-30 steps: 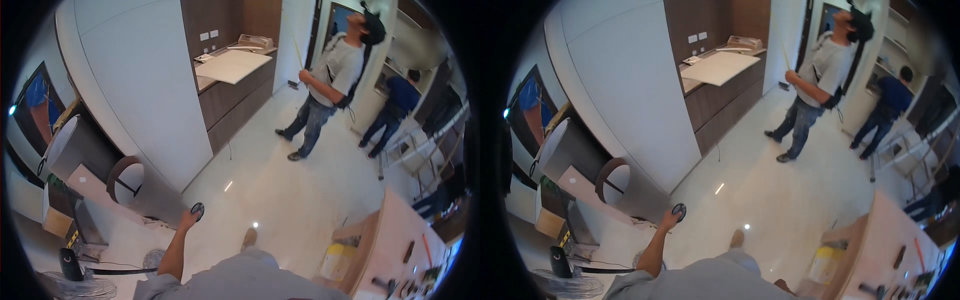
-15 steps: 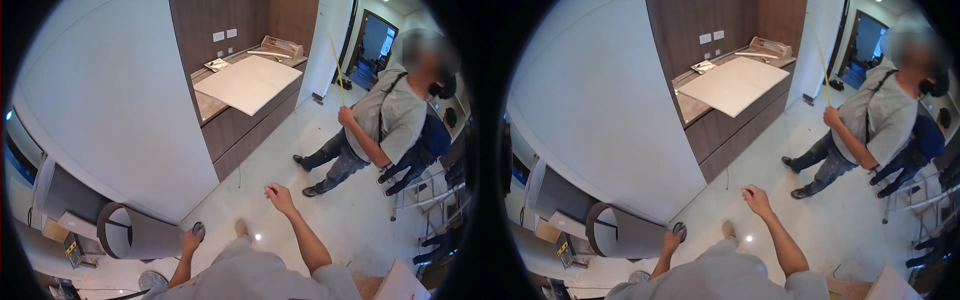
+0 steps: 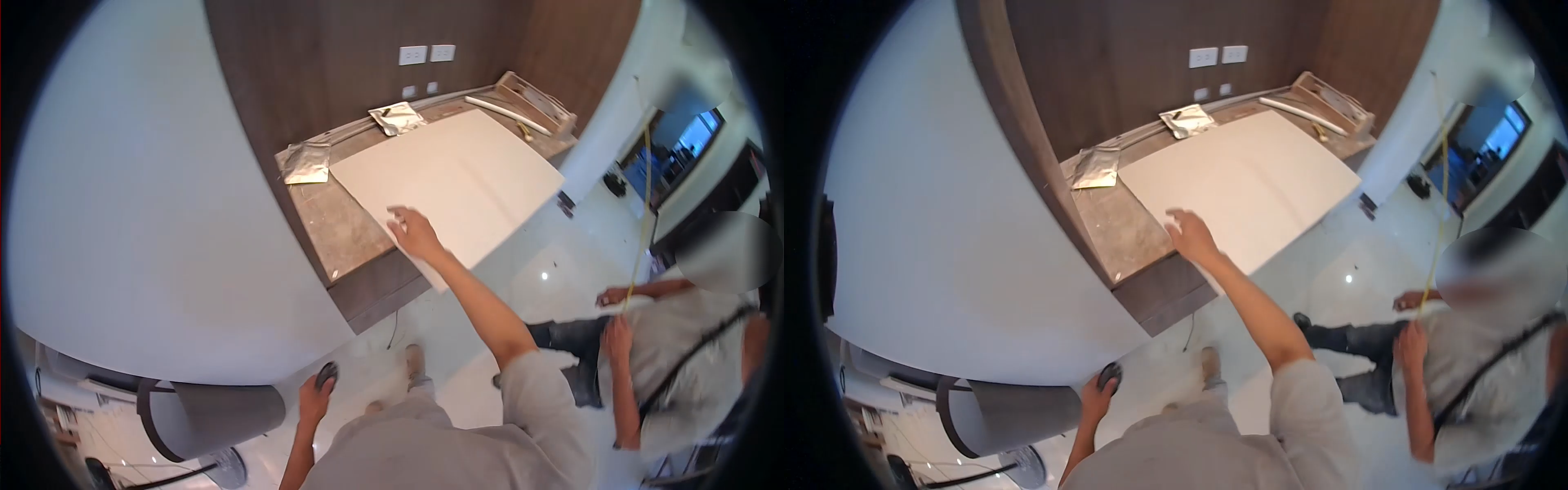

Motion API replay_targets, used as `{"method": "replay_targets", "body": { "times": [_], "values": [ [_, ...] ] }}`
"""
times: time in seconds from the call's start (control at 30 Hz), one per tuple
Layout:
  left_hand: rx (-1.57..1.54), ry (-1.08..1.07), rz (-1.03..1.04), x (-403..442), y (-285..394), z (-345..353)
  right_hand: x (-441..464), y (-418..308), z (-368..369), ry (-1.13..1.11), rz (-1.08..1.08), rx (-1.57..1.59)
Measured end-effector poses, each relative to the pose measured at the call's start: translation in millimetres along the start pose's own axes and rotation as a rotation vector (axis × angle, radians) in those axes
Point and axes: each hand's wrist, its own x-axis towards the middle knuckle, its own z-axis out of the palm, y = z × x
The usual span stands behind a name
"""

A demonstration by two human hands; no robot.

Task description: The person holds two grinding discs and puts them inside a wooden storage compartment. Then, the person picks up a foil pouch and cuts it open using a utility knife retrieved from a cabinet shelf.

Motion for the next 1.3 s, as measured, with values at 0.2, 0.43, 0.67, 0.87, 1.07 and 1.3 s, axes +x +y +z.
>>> {"method": "replay_targets", "body": {
  "times": [0.2,0.43,0.67,0.87,1.07,1.3],
  "values": [
    [0.072,0.393,-0.446,-44.4,-17.9,23.4,220.7,145.0,57.4,-0.022,0.122,-0.415],
    [-0.043,0.524,-0.806,-94.7,-13.3,92.8,350.7,268.5,38.6,0.046,0.239,-0.683],
    [-0.102,0.395,-1.001,-82.9,-6.4,146.7,399.1,340.7,51.8,-0.089,0.074,-0.522],
    [-0.138,0.223,-0.977,-44.0,-19.3,160.3,400.4,308.2,77.3,0.184,-0.127,-0.197],
    [-0.178,0.178,-0.96,-40.5,-20.4,157.3,398.5,263.8,101.0,-0.044,0.12,-0.396],
    [-0.316,0.251,-0.953,-72.4,-15.0,148.2,411.2,265.3,104.2,-0.124,-0.026,-0.353]
  ]
}}
